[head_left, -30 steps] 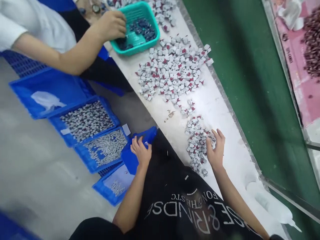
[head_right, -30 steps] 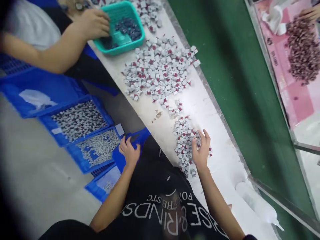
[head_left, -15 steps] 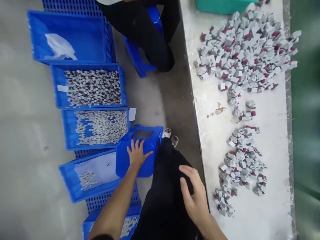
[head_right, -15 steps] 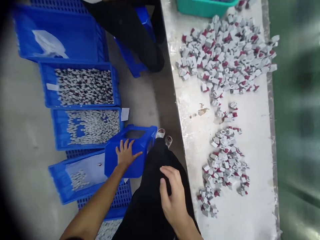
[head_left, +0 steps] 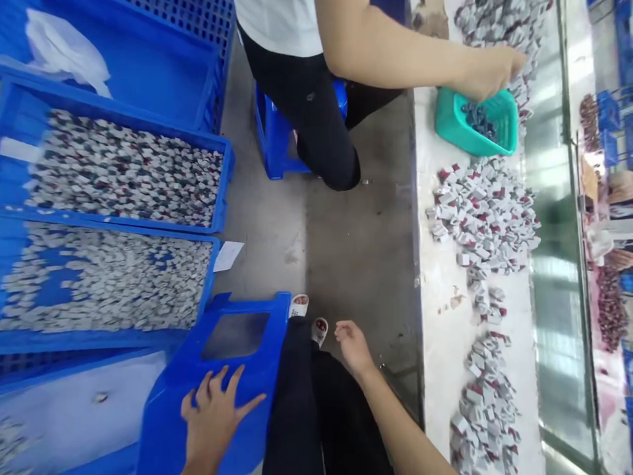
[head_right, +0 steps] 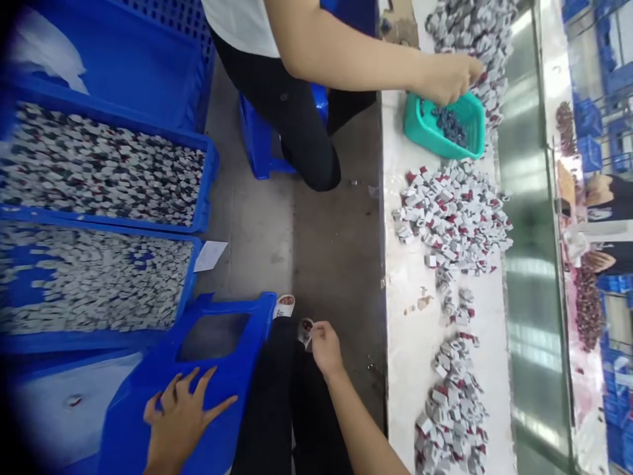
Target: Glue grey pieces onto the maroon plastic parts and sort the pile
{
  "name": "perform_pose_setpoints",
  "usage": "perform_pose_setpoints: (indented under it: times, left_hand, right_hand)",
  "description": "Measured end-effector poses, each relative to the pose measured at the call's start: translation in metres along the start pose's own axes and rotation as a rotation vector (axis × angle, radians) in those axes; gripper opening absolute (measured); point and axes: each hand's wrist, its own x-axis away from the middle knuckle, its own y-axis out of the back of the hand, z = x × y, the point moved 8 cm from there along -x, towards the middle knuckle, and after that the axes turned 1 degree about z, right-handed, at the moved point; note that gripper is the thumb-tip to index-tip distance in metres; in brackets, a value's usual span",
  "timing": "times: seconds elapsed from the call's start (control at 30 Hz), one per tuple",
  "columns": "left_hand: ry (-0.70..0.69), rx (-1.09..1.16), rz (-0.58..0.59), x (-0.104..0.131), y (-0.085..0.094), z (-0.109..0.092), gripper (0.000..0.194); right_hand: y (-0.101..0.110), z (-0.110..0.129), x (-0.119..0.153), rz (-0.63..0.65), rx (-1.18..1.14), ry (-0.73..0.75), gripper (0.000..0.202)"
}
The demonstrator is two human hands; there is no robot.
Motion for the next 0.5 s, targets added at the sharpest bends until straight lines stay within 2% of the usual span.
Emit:
perform_pose_setpoints:
  times: [0.07, 0.17, 0.27, 0.37, 0.43, 0.5]
  left_hand:
    - [-0.026, 0.026, -0.123, -0.003, -0.010, 0.005, 0.075]
    - [-0.044, 0.093, -0.309, -0.014, -0.014, 0.012, 0.059]
    - [-0.109, 0.154, -0.476, -0.024, -0.015, 0.016, 0.045]
    - [-0.115, 0.257, -0.472, -0.026, -0.032, 0.021, 0.039]
    - [-0.015, 0.384, -0.401, -0.023, -0.049, 0.030, 0.040]
    - [0.069, 0.491, -0.342, -0.017, -0.062, 0.036, 0.043]
  right_hand:
    - [-0.025, -0.002, -0.020, 0.040, 0.092, -0.042, 0.016]
    - [-0.057, -0.006, -0.044, 0.127, 0.258, -0.111, 0.017]
    - [-0.075, -0.008, -0.076, 0.189, 0.425, -0.171, 0.023]
    - [-0.069, 0.001, -0.129, 0.181, 0.554, -0.206, 0.027]
    - [-0.050, 0.012, -0.175, 0.134, 0.620, -0.218, 0.029]
    - [-0.020, 0.027, -0.224, 0.062, 0.666, -0.208, 0.030]
